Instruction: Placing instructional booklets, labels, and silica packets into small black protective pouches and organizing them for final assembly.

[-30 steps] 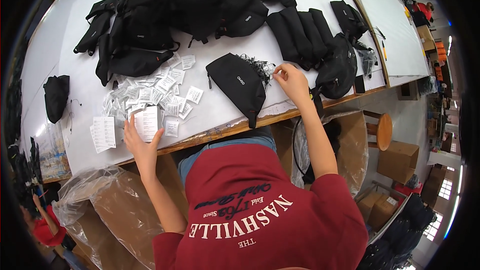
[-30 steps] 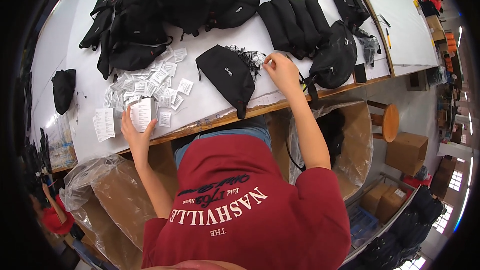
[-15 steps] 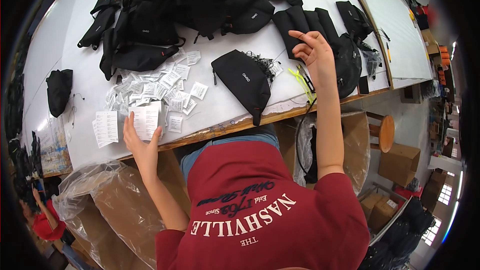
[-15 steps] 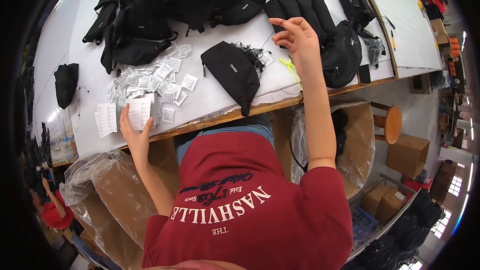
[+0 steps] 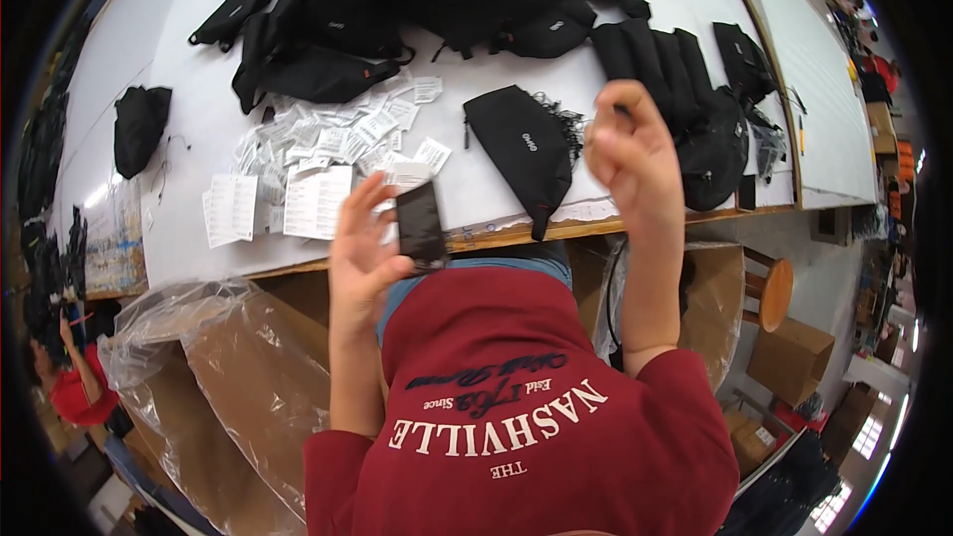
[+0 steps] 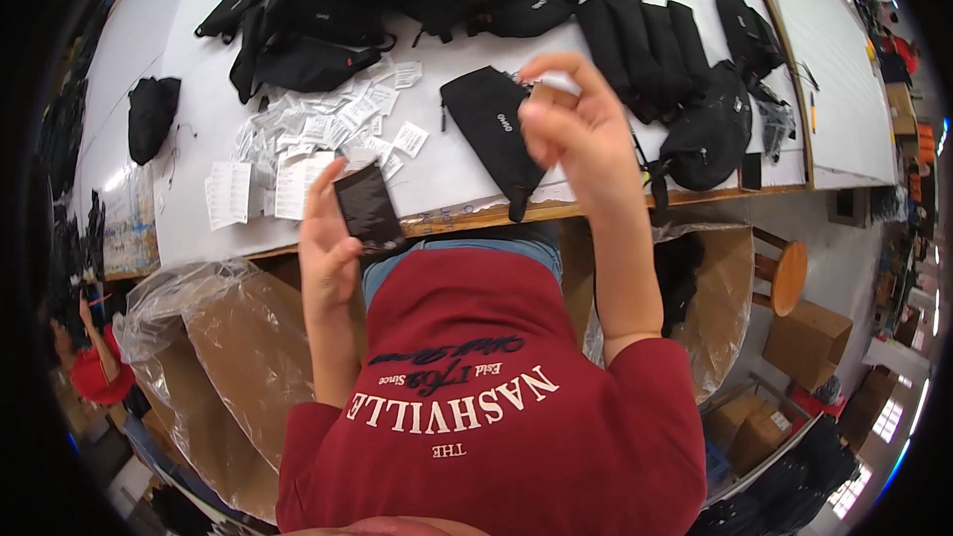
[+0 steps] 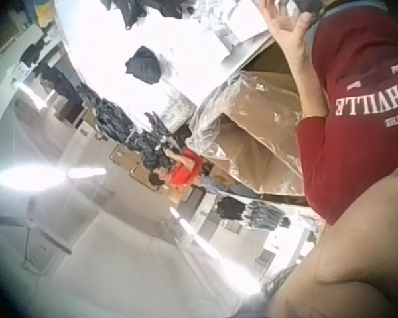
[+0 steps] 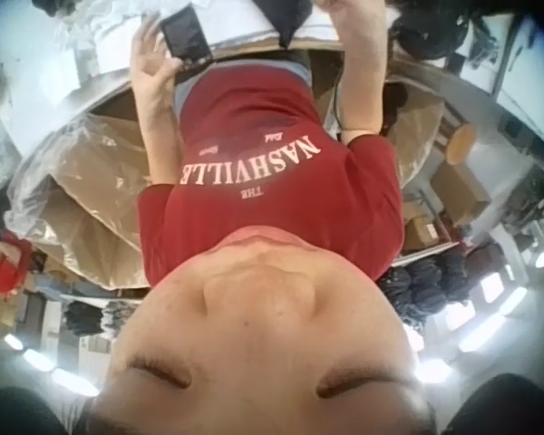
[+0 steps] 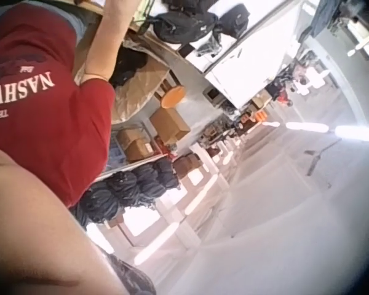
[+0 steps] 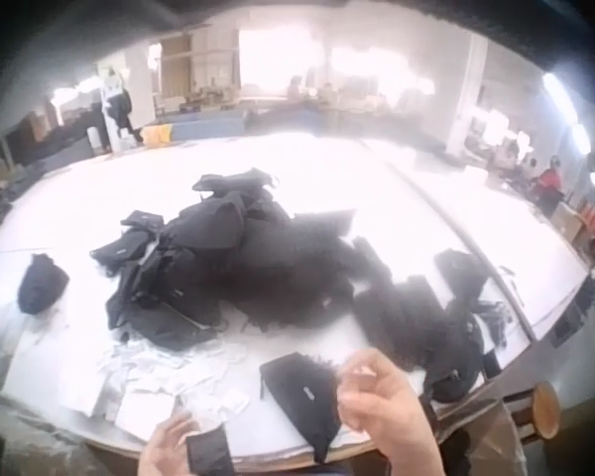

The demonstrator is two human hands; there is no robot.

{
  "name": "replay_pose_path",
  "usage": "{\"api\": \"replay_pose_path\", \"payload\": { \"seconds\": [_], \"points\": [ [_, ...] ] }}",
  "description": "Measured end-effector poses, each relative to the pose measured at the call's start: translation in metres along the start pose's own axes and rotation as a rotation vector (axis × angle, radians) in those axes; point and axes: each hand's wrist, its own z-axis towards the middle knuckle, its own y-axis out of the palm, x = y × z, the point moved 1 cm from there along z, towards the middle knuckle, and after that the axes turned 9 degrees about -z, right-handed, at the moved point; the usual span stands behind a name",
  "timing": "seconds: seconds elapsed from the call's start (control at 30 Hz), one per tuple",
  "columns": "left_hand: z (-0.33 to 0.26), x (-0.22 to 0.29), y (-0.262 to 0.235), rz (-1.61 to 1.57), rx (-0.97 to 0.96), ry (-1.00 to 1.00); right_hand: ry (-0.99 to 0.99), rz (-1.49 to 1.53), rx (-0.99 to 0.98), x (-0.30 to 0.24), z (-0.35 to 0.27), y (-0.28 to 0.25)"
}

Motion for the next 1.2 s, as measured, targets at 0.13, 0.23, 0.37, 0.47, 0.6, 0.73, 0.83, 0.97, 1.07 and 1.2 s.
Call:
{"api": "replay_pose_path", "payload": {
  "seconds": [0.13, 0.23, 0.37, 0.47, 0.6, 0.73, 0.83, 0.97, 1.07, 1.2],
  "points": [
    [-0.001, -0.012, 0.032, -0.158, -0.133, -0.175, 0.096, -0.028, -0.08, 0.023, -0.027, 0.032],
    [0.0, -0.021, 0.032, 0.022, -0.248, -0.115, 0.054, -0.065, -0.12, 0.03, -0.035, 0.044],
    [-0.004, -0.016, 0.044, 0.149, -0.162, 0.035, -0.191, -0.352, -0.042, 0.033, -0.039, 0.053],
    [-0.008, -0.012, 0.046, 0.253, -0.114, 0.094, -0.404, -0.588, 0.005, 0.033, -0.041, 0.058],
    [-0.013, -0.009, 0.051, 0.277, -0.021, 0.118, -0.569, -0.655, 0.04, 0.034, -0.041, 0.063],
    [-0.014, -0.01, 0.051, 0.472, -0.027, 0.244, -0.541, -0.673, -0.034, 0.038, -0.041, 0.062],
    [-0.014, -0.009, 0.052, 0.609, -0.057, 0.337, -0.452, -0.598, 0.015, 0.042, -0.045, 0.062],
    [-0.012, -0.006, 0.053, 0.657, -0.116, 0.477, -0.413, -0.585, -0.021, 0.04, -0.045, 0.06],
    [-0.011, 0.0, 0.05, 0.617, -0.197, 0.471, -0.316, -0.518, -0.053, 0.037, -0.043, 0.054],
    [-0.007, 0.001, 0.04, 0.284, -0.327, 0.151, -0.199, -0.615, -0.222, 0.029, -0.046, 0.043]
  ]
}}
